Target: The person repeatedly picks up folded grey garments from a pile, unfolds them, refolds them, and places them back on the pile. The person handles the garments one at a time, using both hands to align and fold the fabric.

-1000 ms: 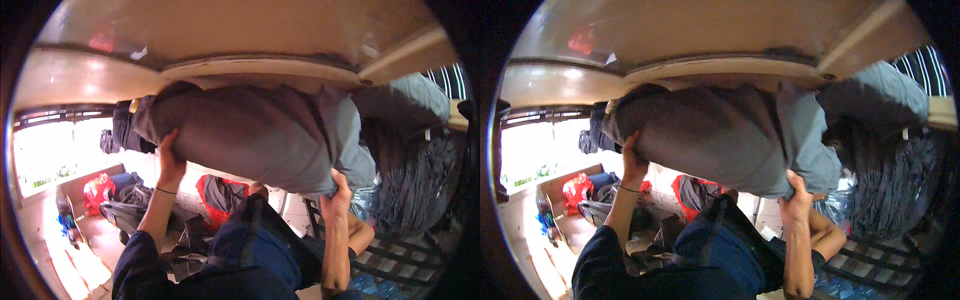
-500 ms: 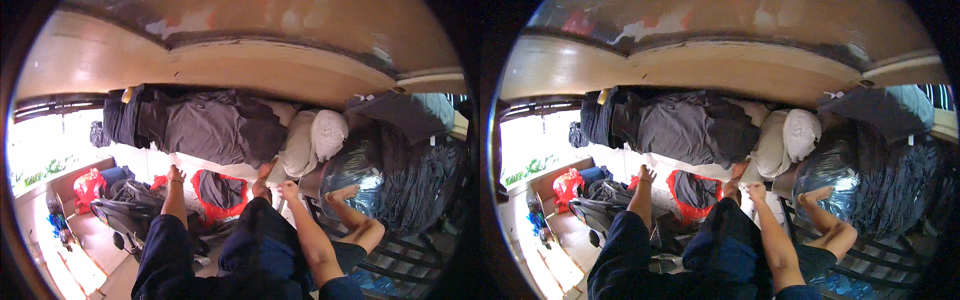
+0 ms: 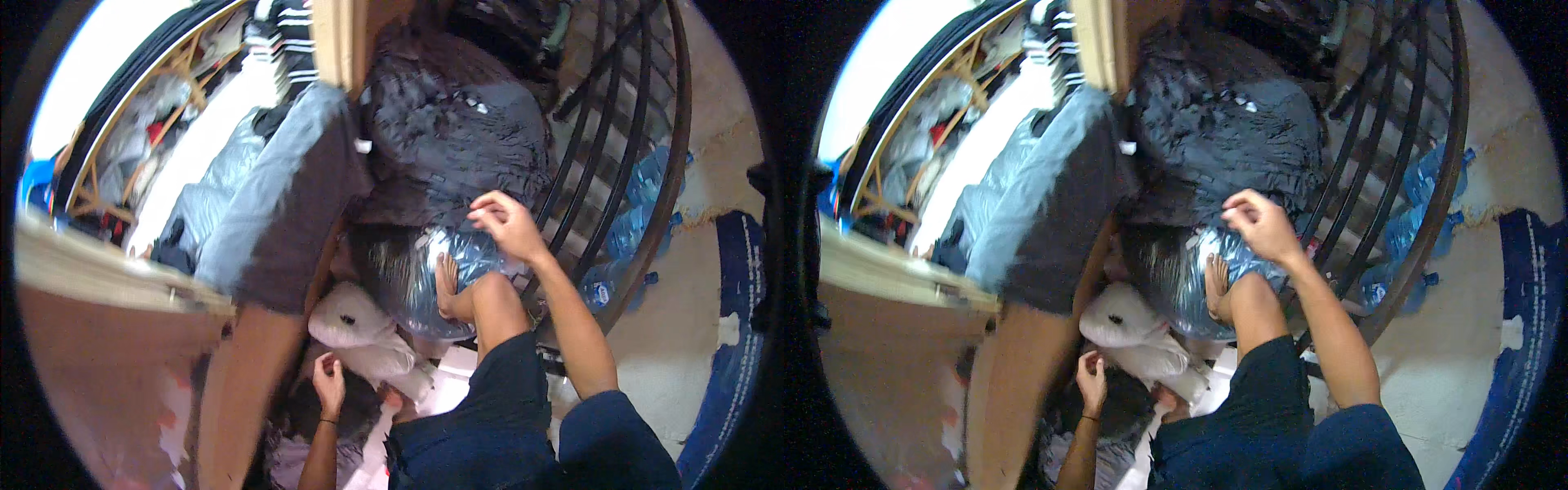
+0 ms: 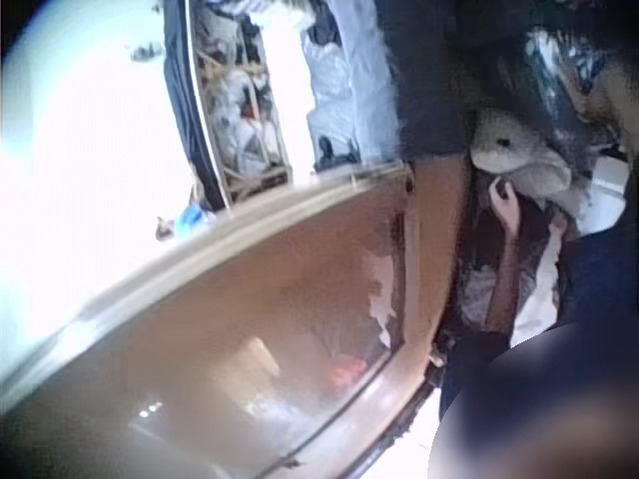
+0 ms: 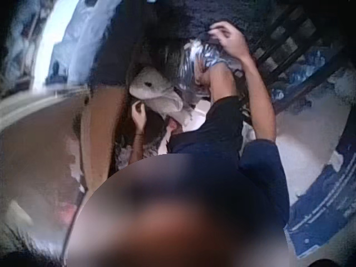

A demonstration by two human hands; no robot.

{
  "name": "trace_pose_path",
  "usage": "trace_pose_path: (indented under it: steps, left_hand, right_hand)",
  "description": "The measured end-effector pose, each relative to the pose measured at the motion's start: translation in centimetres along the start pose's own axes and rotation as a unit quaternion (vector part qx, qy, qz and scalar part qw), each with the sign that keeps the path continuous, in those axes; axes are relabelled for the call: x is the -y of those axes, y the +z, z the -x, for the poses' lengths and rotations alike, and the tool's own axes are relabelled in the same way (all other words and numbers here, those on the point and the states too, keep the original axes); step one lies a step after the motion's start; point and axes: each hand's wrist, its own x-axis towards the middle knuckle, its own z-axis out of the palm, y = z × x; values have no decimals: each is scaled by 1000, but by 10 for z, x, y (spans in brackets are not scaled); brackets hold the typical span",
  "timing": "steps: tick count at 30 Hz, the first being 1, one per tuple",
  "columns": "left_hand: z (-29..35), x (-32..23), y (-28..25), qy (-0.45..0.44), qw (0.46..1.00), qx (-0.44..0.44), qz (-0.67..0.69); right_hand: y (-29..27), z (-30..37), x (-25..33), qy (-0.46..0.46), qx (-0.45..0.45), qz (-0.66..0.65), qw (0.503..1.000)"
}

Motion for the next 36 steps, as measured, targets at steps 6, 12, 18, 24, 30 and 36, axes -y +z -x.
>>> trace_pose_path:
  steps: [6,12,18,24,30,36]
  left_hand:
    - [-215,-253,158,221,974,58,-16]
    - [-390,-478,362,521,837,64,-154]
    - [-509,-593,462,619,697,96,-350]
    - [-551,-631,531,582,673,168,-425]
    - [-535,-642,608,425,783,227,-394]
    - [-517,-634,593,445,826,123,-323]
  right_hand:
    - [-153,-118,-135,149,-245,84,954]
    - [-208,-361,-214,-135,-289,366,874]
    - [-286,-470,-227,22,-161,403,901]
    - [-371,-540,-268,161,-196,93,963]
    - [-310,-490,-232,-116,-250,349,896]
    - [-318,-518,-184,12,-166,275,947]
